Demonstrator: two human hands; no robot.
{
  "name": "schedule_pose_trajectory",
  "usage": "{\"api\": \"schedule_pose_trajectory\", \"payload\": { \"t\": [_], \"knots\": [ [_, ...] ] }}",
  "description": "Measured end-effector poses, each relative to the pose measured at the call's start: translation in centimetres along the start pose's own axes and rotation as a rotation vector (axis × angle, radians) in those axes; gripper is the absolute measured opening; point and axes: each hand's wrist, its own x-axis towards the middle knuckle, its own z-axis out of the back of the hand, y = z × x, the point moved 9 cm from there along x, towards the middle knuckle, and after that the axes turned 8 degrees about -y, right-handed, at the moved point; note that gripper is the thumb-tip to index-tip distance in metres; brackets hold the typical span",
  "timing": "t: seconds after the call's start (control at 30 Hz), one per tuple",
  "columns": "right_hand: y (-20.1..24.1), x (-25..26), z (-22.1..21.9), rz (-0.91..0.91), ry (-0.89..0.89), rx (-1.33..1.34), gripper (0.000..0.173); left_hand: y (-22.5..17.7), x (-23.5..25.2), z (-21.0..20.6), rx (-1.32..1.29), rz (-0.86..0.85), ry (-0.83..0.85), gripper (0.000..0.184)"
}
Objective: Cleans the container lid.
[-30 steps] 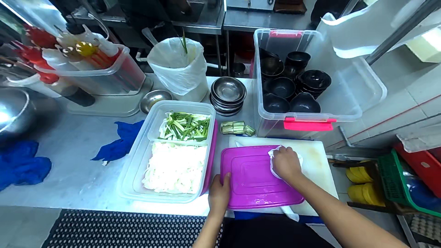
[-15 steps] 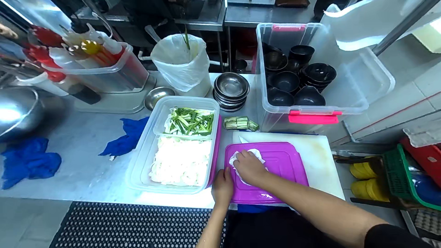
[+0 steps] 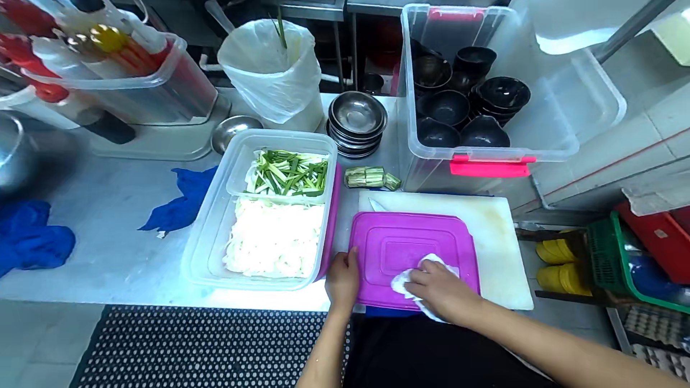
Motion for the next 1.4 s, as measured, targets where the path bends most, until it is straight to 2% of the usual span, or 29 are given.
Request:
{"api": "schedule_pose_trajectory", "payload": {
  "t": [0.17, 0.3, 0.37, 0.47, 0.57, 0.7, 0.8, 0.87, 0.97, 1.07, 1.17, 1.3, 1.4],
  "knots": [
    [-5.0, -6.2, 1.4, -0.080, -0.020, -0.042, 0.028, -0.3, -0.1, 0.2, 0.000, -0.031, 0.001, 0.052],
    [-5.6, -6.0, 1.9, -0.174, -0.036, -0.053, 0.024, -0.8, 0.1, 0.2, 0.031, -0.087, 0.008, 0.051],
    [-6.5, -5.1, 2.9, -0.270, -0.135, -0.035, 0.024, -0.9, 0.1, 0.2, 0.041, -0.091, 0.009, 0.053],
    [-8.1, -4.0, 6.3, -0.421, -0.381, -0.020, 0.025, -1.1, -0.1, 0.3, 0.067, -0.069, 0.024, 0.053],
    [-9.4, -1.8, 8.4, -0.448, -0.513, -0.062, 0.031, -0.8, 0.0, 0.2, 0.062, -0.047, 0.008, 0.054],
    [-8.8, -0.8, 2.5, -0.488, -0.207, -0.099, 0.053, -0.4, -0.2, 0.3, 0.024, 0.017, -0.049, 0.056],
    [-6.6, -1.4, 0.3, -0.451, -0.078, -0.060, 0.056, -0.5, -0.2, 0.5, 0.015, 0.031, -0.063, 0.054],
    [-3.5, -0.8, -0.6, -0.316, -0.044, 0.027, 0.053, -0.5, -0.5, 0.3, 0.026, 0.017, -0.058, 0.054],
    [2.2, 2.3, -2.1, 0.001, 0.013, 0.162, 0.051, -1.0, -0.4, 0.3, 0.028, -0.064, -0.052, 0.053],
    [2.6, 5.0, -1.2, 0.089, 0.072, 0.204, 0.045, -1.1, 0.0, 0.6, 0.008, -0.056, -0.055, 0.053],
    [0.1, 3.9, -0.3, 0.002, -0.021, 0.126, 0.041, -0.6, -0.2, 0.6, 0.002, 0.006, -0.094, 0.055],
    [-7.7, 0.3, 2.3, -0.311, -0.177, -0.037, 0.043, -0.3, -0.5, 1.0, -0.027, 0.081, -0.124, 0.055],
    [-8.3, 1.6, 2.9, -0.422, -0.163, -0.057, 0.040, -0.4, -0.6, 1.0, -0.034, 0.058, -0.130, 0.055]
  ]
}}
